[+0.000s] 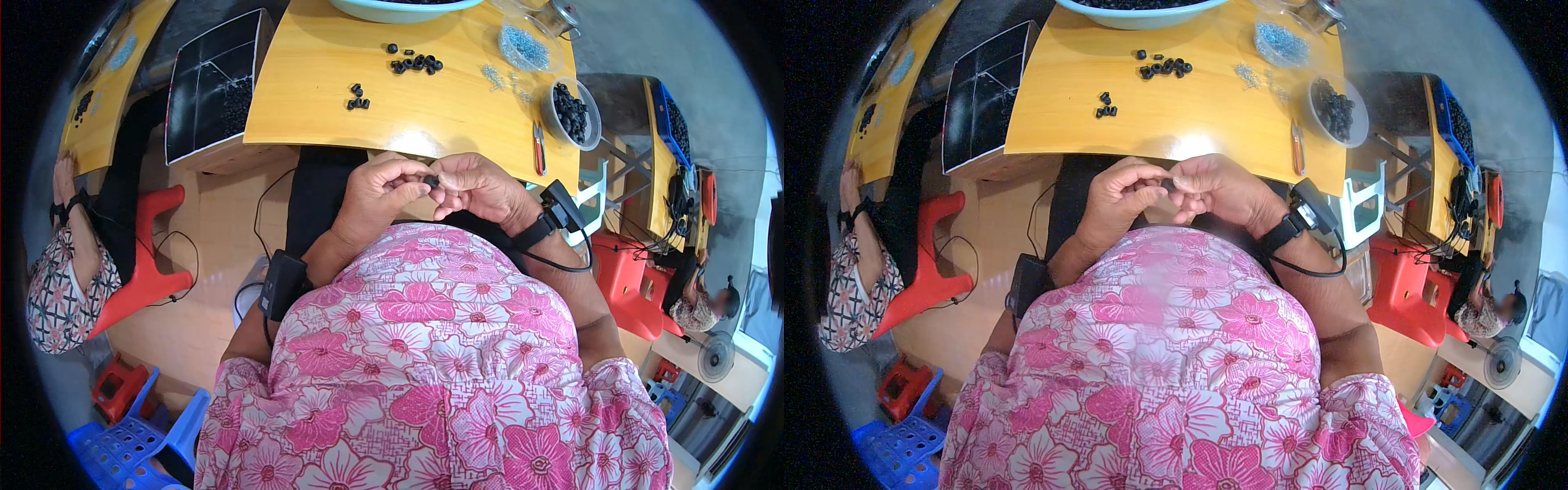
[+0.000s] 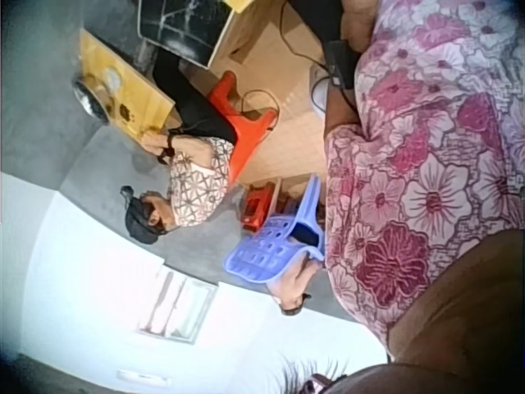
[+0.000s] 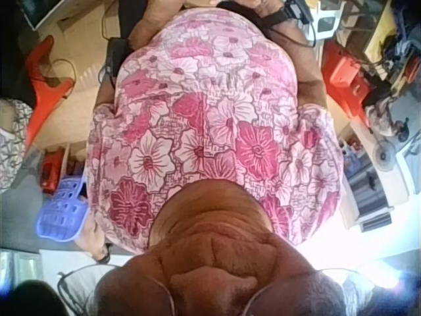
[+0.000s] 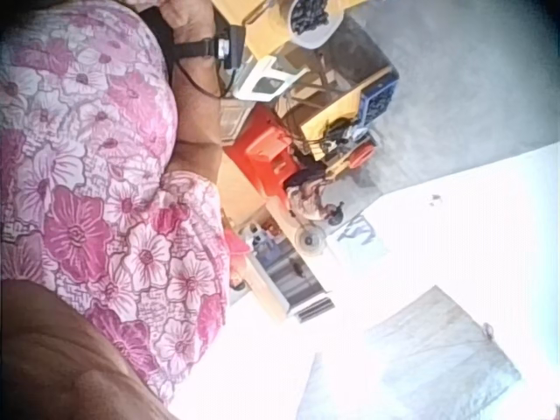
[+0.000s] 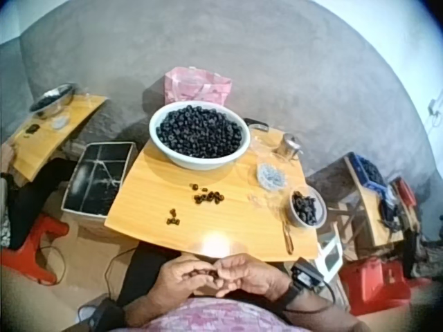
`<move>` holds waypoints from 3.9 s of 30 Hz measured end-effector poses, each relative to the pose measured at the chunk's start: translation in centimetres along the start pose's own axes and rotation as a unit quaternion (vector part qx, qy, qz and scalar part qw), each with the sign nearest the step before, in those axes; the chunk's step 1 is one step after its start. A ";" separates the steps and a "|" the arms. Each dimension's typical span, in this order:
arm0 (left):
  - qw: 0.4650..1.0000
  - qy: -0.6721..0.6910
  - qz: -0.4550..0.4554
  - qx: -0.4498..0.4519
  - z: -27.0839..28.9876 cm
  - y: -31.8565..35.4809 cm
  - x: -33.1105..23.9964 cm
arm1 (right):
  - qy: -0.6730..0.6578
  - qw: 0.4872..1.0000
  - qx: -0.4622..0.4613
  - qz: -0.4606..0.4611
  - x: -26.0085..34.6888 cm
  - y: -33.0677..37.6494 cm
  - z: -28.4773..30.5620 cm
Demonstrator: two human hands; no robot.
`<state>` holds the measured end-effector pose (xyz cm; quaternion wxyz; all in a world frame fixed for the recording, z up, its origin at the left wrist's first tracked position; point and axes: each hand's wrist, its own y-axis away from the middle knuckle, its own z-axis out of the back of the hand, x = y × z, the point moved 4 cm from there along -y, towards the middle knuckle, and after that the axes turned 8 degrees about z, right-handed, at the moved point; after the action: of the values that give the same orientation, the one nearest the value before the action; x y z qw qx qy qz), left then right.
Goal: Assembling black plastic rings with clear inserts.
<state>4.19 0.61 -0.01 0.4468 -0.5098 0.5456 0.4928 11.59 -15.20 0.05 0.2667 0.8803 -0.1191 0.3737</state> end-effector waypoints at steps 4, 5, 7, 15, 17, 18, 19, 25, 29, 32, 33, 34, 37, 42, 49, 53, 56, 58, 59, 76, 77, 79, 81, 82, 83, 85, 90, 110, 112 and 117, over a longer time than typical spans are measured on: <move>1.000 -0.001 0.006 0.001 0.0 -0.1 -0.1 | -0.012 1.000 0.007 -0.006 -0.1 0.0 0.1; 1.000 -0.008 0.004 0.004 0.0 -0.1 -0.2 | -0.021 1.000 0.017 -0.009 -0.2 0.0 0.3; 1.000 -0.014 0.003 0.007 0.0 0.0 -0.1 | -0.030 0.999 0.027 -0.013 -0.3 0.0 0.2; 0.999 -0.037 -0.002 0.015 0.0 0.0 -0.1 | 0.009 0.999 0.024 -0.027 0.0 -0.1 0.1; 0.999 -0.036 0.000 0.021 0.0 -0.1 -0.1 | 0.012 0.999 0.030 -0.029 0.0 -0.1 0.3; 0.999 -0.035 0.001 0.027 0.0 -0.1 -0.1 | 0.014 0.999 0.036 -0.031 0.0 -0.1 0.3; 0.999 -0.035 0.002 0.027 0.1 -0.1 0.0 | 0.013 0.999 0.036 -0.031 0.0 -0.1 0.3; 0.998 -0.027 0.023 0.045 -0.2 -0.1 0.1 | 0.035 0.999 0.032 -0.026 0.0 0.2 0.2; 0.996 0.042 0.069 0.041 -0.3 -0.1 0.8 | 0.077 0.996 -0.033 -0.008 0.3 0.2 0.2; 0.994 0.063 0.085 0.042 -0.4 0.0 1.0 | 0.083 0.995 -0.049 -0.002 0.2 0.2 0.3; 0.992 0.067 0.094 0.043 -0.4 0.0 1.1 | 0.081 0.995 -0.054 0.003 0.3 0.2 0.3; 0.992 0.066 0.094 0.043 -0.4 0.1 1.2 | 0.081 0.995 -0.054 0.003 0.3 0.2 0.1; 0.990 0.077 0.106 0.050 -0.4 0.2 1.4 | 0.076 0.993 -0.076 0.038 0.7 0.4 -0.1; 0.987 0.083 0.127 0.046 -0.3 0.3 1.6 | 0.085 0.990 -0.093 0.058 0.8 0.4 0.0; 0.985 0.106 0.132 0.044 -0.3 0.3 1.8 | 0.095 0.986 -0.122 0.067 0.9 0.3 0.0; 0.983 0.116 0.137 0.040 -0.2 0.3 2.1 | 0.116 0.983 -0.116 0.078 1.0 0.2 -0.2; 0.983 0.116 0.136 0.033 -0.2 0.2 2.0 | 0.135 0.978 -0.124 0.099 0.7 0.2 -0.1; 0.983 0.114 0.139 0.028 -0.2 0.2 1.9 | 0.151 0.973 -0.133 0.110 0.6 0.3 -0.1; 0.984 0.115 0.136 0.027 -0.2 0.2 1.8 | 0.175 0.967 -0.141 0.122 0.6 0.3 -0.2; 0.987 0.100 0.124 0.020 -0.4 0.3 1.3 | 0.098 0.975 -0.136 0.148 -0.7 0.5 0.0; 0.989 0.088 0.114 0.014 -0.3 0.3 1.3 | 0.070 0.980 -0.132 0.129 -0.8 0.5 -0.1; 0.992 0.076 0.104 0.008 -0.2 0.3 1.2 | 0.042 0.985 -0.127 0.111 -0.9 0.4 -0.1; 0.993 0.043 0.108 0.008 -0.1 0.3 1.1 | 0.013 0.991 -0.093 0.092 -1.2 0.2 0.1; 0.993 0.043 0.108 0.009 -0.1 0.3 1.0 | 0.013 0.991 -0.094 0.093 -1.2 0.1 0.4; 0.994 0.037 0.101 0.005 -0.1 0.3 0.9 | 0.001 0.994 -0.080 0.077 -1.4 0.1 0.5; 0.995 0.031 0.095 0.002 -0.1 0.2 0.7 | -0.012 0.996 -0.066 0.062 -1.6 -0.1 0.6; 0.998 0.038 0.053 -0.004 0.0 0.1 0.6 | -0.027 0.999 -0.039 0.020 -1.5 0.0 0.1; 0.994 0.100 0.032 -0.022 0.0 -0.1 1.4 | 0.026 0.995 -0.048 0.080 -1.4 -0.4 -1.2; 0.994 0.101 0.033 -0.023 0.0 -0.1 1.6 | 0.044 0.994 -0.057 0.082 -1.4 -0.3 -1.2; 0.980 0.181 0.059 0.055 -0.7 -0.1 1.4 | 0.216 0.962 -0.086 0.144 -0.5 0.0 -1.5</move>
<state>4.21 -0.24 -1.37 0.3381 -0.5318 0.6732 0.3870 10.33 -14.30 0.54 0.3044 0.7257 -0.2158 0.5781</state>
